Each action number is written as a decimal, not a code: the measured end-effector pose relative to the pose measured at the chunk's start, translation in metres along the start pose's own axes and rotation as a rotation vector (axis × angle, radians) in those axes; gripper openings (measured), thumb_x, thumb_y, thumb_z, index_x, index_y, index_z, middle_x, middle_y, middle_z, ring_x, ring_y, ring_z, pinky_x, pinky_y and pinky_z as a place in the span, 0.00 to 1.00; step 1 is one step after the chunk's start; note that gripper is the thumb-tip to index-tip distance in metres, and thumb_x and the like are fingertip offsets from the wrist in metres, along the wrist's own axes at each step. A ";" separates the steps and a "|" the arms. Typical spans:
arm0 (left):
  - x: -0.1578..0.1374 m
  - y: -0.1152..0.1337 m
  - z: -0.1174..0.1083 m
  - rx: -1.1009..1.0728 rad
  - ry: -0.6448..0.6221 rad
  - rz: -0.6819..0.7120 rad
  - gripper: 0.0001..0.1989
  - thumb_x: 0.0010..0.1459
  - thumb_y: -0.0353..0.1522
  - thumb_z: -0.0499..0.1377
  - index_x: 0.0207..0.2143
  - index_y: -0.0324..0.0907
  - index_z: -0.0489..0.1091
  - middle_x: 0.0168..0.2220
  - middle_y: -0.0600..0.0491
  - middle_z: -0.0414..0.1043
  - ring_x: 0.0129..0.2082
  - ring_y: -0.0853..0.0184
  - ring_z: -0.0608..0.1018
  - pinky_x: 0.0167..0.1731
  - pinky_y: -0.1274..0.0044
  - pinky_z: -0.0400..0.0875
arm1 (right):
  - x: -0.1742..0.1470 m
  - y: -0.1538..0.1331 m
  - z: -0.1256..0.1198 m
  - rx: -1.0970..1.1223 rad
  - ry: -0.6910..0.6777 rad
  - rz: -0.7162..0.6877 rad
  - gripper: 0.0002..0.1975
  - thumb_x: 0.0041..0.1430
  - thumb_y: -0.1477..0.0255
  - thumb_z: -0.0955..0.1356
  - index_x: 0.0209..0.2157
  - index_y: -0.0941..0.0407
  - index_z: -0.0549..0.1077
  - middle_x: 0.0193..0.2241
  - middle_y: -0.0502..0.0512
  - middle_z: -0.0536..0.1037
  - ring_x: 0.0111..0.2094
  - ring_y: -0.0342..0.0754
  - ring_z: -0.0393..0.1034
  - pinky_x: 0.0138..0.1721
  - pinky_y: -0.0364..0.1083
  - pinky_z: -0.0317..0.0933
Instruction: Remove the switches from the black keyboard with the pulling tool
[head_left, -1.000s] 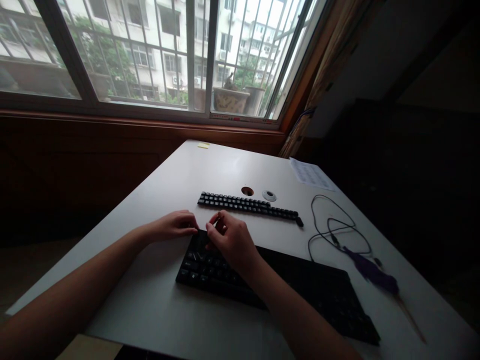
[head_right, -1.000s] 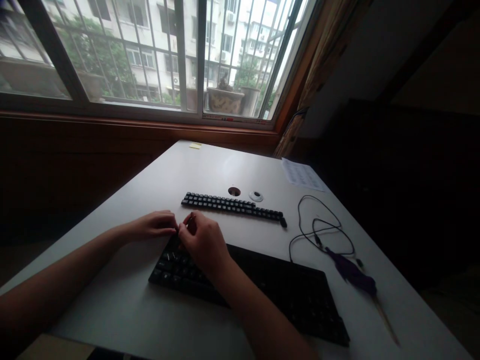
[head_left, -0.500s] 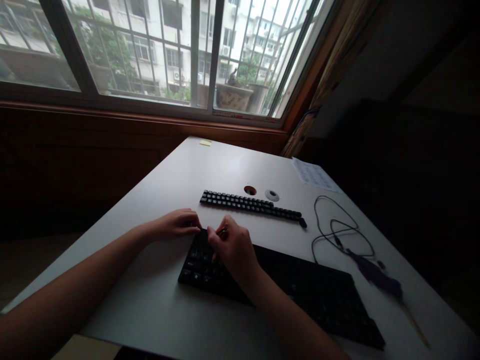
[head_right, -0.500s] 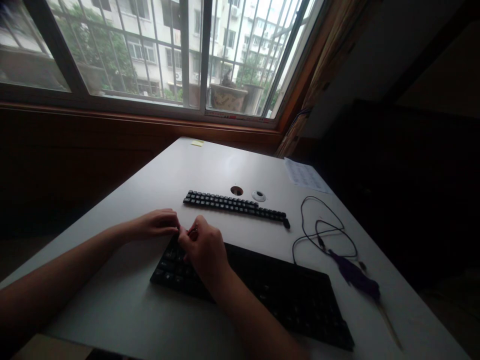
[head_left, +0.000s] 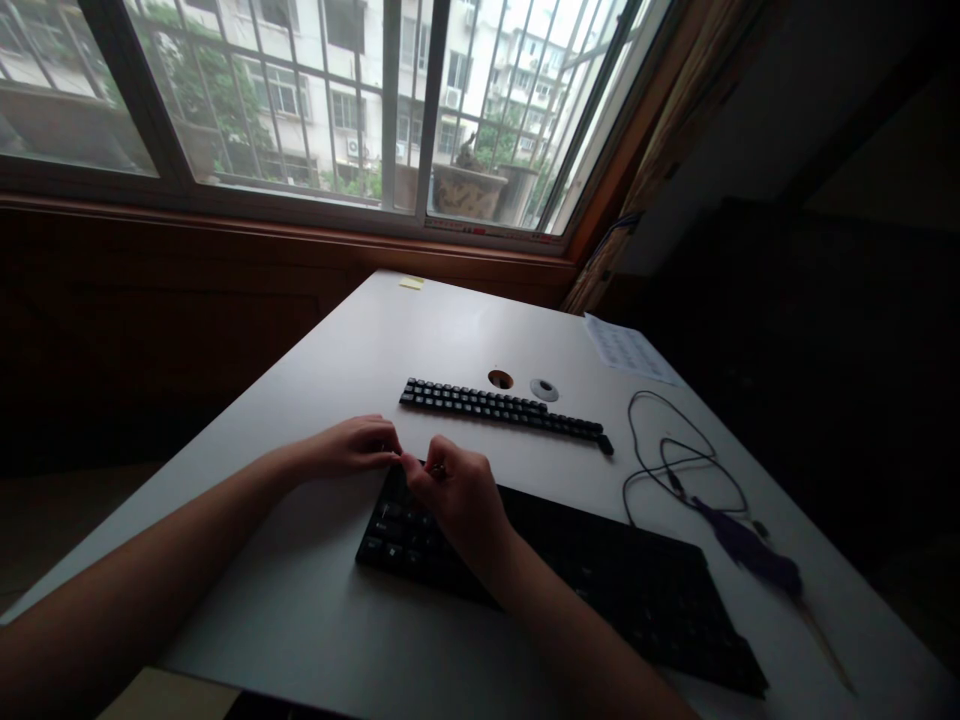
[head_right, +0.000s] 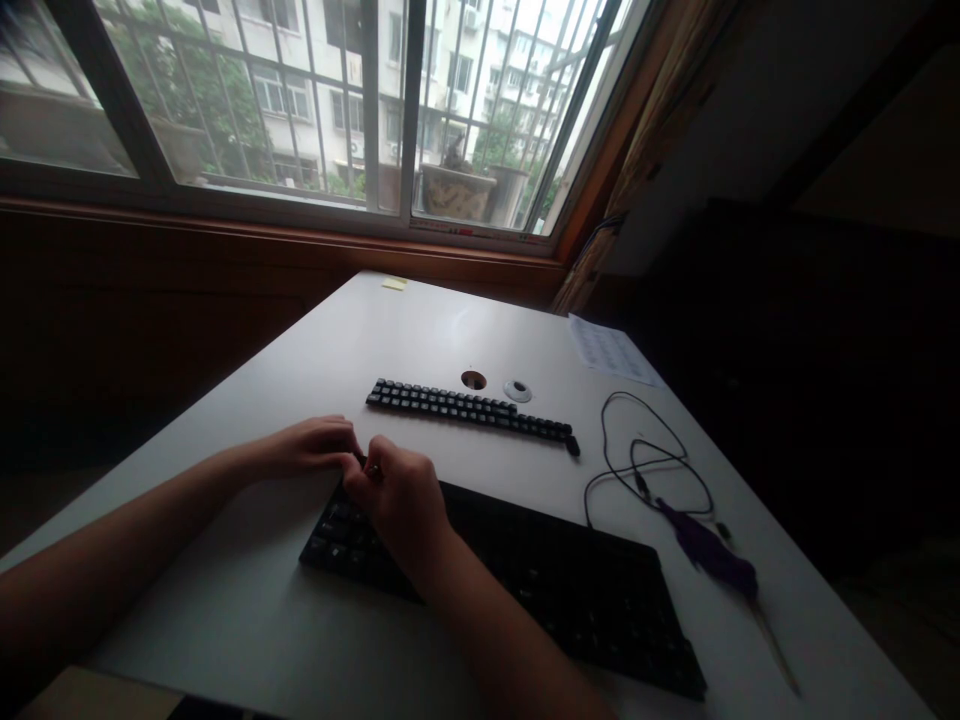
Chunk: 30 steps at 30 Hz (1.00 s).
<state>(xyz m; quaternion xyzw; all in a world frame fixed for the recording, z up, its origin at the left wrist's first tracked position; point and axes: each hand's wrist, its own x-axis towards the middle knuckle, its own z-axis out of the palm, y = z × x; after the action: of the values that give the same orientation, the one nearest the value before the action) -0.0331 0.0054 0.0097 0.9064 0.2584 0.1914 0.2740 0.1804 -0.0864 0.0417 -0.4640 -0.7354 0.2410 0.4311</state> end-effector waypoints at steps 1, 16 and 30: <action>0.000 0.000 0.000 -0.003 0.003 0.004 0.16 0.65 0.42 0.55 0.38 0.39 0.73 0.33 0.50 0.71 0.35 0.66 0.72 0.36 0.76 0.65 | 0.000 -0.001 0.001 -0.010 -0.001 -0.024 0.18 0.60 0.64 0.69 0.22 0.54 0.60 0.16 0.44 0.65 0.18 0.40 0.61 0.21 0.40 0.52; 0.001 -0.012 0.006 0.008 0.025 -0.015 0.16 0.63 0.42 0.54 0.30 0.39 0.68 0.29 0.53 0.67 0.32 0.67 0.69 0.33 0.77 0.62 | 0.011 -0.012 0.020 -0.185 -0.057 -0.244 0.14 0.61 0.62 0.69 0.26 0.55 0.68 0.21 0.48 0.73 0.21 0.41 0.65 0.24 0.41 0.54; -0.001 0.000 0.000 -0.032 -0.002 0.030 0.12 0.63 0.39 0.57 0.40 0.40 0.72 0.35 0.50 0.73 0.37 0.64 0.72 0.39 0.75 0.65 | 0.006 0.006 0.029 -0.173 -0.211 -0.111 0.14 0.61 0.64 0.68 0.25 0.56 0.72 0.20 0.50 0.74 0.21 0.42 0.67 0.26 0.41 0.57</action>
<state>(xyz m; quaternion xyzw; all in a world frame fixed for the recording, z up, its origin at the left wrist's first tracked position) -0.0339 0.0047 0.0093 0.9058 0.2413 0.1990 0.2860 0.1570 -0.0771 0.0249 -0.4300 -0.8192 0.1998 0.3228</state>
